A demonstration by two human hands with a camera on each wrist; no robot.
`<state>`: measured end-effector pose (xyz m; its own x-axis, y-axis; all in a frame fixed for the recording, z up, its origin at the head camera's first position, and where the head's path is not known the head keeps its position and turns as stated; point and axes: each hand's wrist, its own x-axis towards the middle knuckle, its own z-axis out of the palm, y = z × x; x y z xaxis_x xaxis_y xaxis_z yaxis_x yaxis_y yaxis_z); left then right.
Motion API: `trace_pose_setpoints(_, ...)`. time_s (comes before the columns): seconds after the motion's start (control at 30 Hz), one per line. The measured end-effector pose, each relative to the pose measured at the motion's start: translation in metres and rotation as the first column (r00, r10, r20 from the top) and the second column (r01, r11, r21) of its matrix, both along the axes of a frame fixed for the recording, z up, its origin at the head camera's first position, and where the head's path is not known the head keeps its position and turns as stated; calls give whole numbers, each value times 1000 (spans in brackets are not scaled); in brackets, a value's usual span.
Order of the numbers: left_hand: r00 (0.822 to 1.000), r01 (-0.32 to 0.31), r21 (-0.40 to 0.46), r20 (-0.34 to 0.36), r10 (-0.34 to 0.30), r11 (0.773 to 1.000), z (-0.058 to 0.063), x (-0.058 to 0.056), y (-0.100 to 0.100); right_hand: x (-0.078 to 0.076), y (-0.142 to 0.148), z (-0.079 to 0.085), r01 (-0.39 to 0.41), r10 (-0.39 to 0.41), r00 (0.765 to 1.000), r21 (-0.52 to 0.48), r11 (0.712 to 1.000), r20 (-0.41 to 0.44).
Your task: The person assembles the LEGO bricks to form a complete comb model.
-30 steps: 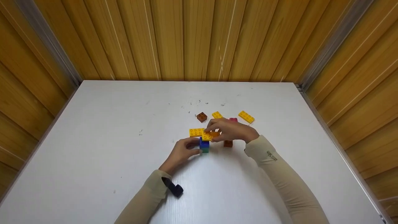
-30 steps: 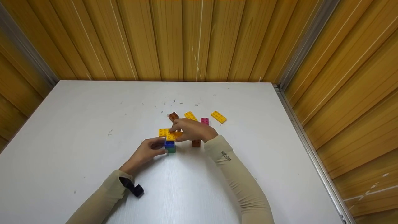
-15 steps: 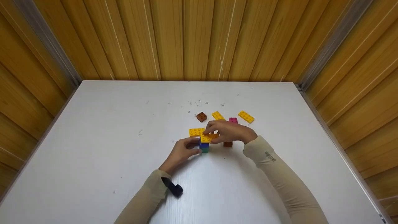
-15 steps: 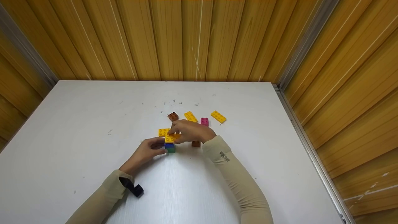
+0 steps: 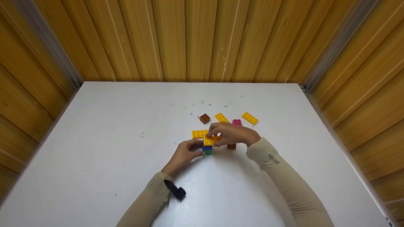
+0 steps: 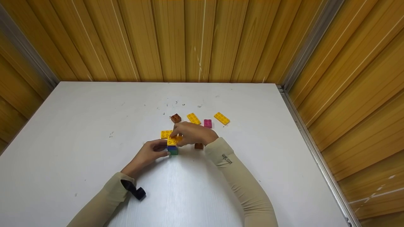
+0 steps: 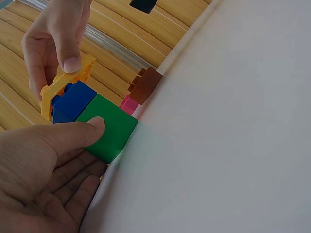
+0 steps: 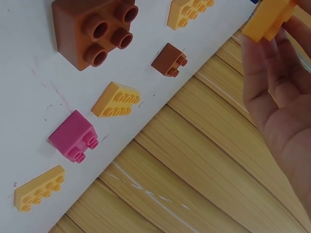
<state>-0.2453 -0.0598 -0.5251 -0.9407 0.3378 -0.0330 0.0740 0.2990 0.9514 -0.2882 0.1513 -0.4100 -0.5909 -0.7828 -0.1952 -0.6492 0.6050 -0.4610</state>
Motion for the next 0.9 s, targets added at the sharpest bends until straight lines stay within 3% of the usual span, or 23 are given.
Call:
trace_pose_setpoints(0.57, 1000, -1, 11, -13, 1, 1000, 1, 0, -1, 0, -2, -1, 20, -20, 1000, -5, 1000, -16)
trace_pose_setpoints(0.9, 1000, 5, -6, -6, -5, 1000, 1, 0, -1, 4, -3, -1, 62, -62, 998, 22, 998, 20)
